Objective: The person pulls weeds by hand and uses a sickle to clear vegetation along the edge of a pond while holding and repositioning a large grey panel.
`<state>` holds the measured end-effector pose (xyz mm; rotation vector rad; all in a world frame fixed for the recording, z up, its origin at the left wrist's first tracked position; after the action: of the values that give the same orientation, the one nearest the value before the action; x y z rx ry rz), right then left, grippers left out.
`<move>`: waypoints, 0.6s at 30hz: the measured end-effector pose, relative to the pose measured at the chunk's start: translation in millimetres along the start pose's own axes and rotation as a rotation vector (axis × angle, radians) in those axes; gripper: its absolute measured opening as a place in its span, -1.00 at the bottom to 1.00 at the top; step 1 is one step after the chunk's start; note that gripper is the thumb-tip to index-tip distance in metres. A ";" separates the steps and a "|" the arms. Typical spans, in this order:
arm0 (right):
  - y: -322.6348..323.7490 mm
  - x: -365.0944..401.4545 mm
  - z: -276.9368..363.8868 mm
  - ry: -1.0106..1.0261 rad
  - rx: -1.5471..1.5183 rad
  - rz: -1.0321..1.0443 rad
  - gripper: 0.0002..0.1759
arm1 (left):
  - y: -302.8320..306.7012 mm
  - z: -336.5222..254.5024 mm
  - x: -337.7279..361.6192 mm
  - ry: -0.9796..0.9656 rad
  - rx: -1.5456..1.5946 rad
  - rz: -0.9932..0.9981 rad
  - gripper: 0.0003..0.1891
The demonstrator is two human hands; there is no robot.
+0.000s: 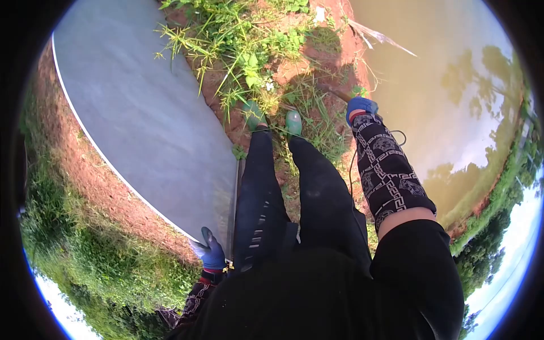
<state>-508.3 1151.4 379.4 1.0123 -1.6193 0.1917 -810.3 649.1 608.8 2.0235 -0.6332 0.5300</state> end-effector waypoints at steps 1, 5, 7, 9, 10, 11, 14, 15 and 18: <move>1.4 -1.4 1.8 -0.024 -0.009 -0.001 -0.78 | -2.0 -3.9 -1.3 0.042 0.023 0.010 -0.47; 7.1 10.8 4.0 -0.055 -0.027 0.014 -0.77 | 0.6 -1.3 1.3 -0.081 -0.186 -0.068 -0.47; 11.1 10.0 1.7 -0.066 -0.042 0.020 -0.76 | 0.9 1.9 1.1 -0.041 -0.155 -0.058 -0.46; 6.6 3.6 -4.2 -0.057 -0.039 0.039 -0.76 | -2.9 -2.5 -1.6 -0.001 -0.129 -0.047 -0.45; 4.5 -0.2 -10.0 -0.034 -0.050 0.041 -0.77 | -4.7 -5.6 -2.0 -0.005 -0.084 -0.080 -0.54; 7.5 -2.9 -13.9 -0.032 -0.051 0.041 -0.77 | -6.2 -8.5 -1.3 -0.009 -0.040 -0.113 -0.62; 7.6 -12.2 -28.7 0.036 0.023 -0.028 -0.79 | -10.1 -7.6 -0.5 0.015 -0.007 -0.148 -0.64; 9.8 -14.7 -35.9 0.040 0.024 -0.030 -0.79 | -8.4 -2.4 -0.1 -0.026 -0.020 -0.161 -0.65; 8.2 -35.2 -62.2 0.149 0.098 -0.049 -0.80 | -12.4 1.9 1.1 0.014 0.016 -0.209 -0.62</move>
<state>-470.1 1212.0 372.5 1.0861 -1.4603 0.3085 -801.5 652.7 600.4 2.0695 -0.4036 0.4249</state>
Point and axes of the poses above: each hand's wrist, its own x-axis away from the middle knuckle, its own y-axis out of the back of the hand, z = x × y, the point moved 2 cm from there along -x, towards the middle knuckle, and after that the axes turned 8 degrees about y, right-handed, at the moved point
